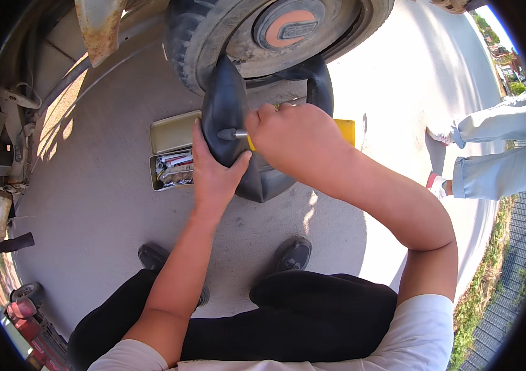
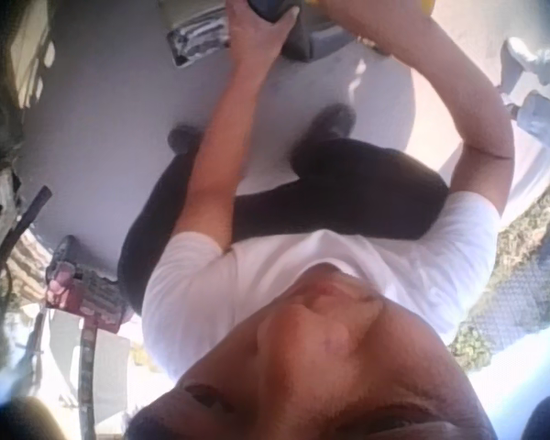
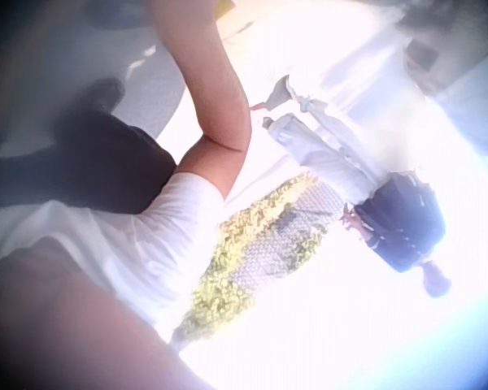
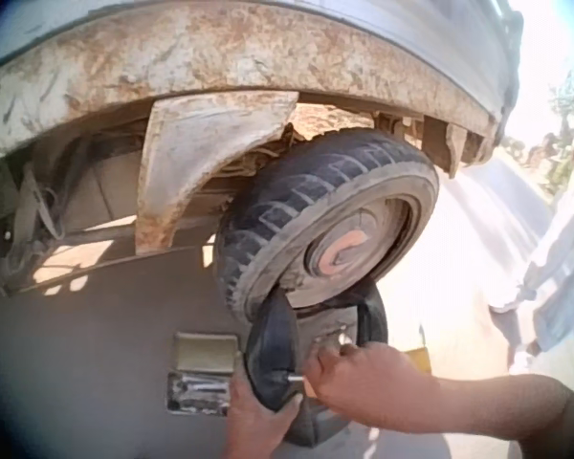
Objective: The person removes a screw from the rear wheel area of a three-wheeled vehicle, then removes the inner tube from the tire. They use a hand pump to inflate the inner tube and apply a patch to seal a leak. The person then places the patched inner tube back into the tire.
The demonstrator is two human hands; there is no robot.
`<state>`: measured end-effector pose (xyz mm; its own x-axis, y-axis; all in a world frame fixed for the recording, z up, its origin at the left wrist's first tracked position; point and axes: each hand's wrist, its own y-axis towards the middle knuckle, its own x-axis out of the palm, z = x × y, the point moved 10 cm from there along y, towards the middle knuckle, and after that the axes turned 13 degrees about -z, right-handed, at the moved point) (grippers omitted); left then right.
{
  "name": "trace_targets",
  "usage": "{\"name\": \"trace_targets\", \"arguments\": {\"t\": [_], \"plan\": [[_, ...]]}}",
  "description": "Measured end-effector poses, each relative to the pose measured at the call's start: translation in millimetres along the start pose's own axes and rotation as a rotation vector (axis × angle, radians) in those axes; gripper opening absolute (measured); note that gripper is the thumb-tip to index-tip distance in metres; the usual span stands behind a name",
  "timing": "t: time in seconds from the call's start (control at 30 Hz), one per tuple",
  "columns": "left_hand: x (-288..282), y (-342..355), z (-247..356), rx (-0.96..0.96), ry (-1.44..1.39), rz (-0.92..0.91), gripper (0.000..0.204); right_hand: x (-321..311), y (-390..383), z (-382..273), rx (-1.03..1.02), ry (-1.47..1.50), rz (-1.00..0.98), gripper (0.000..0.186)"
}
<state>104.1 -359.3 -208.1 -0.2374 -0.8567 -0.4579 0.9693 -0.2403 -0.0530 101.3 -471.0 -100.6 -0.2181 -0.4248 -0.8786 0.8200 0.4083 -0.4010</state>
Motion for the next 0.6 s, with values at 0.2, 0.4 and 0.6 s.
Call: {"name": "trace_targets", "arguments": {"t": [0.2,0.4,0.6], "plan": [[3,1,4,-0.002,-0.015,-0.006,0.109,-5,0,9,0.029,0.015,0.055,0.038],[2,0,5,0.016,0.024,0.019,0.109,1,-1,10,0.044,0.013,0.018,0.041],[1,-1,3,0.063,0.026,0.046,0.109,4,-7,5,0.038,-0.002,0.010,0.041]]}}
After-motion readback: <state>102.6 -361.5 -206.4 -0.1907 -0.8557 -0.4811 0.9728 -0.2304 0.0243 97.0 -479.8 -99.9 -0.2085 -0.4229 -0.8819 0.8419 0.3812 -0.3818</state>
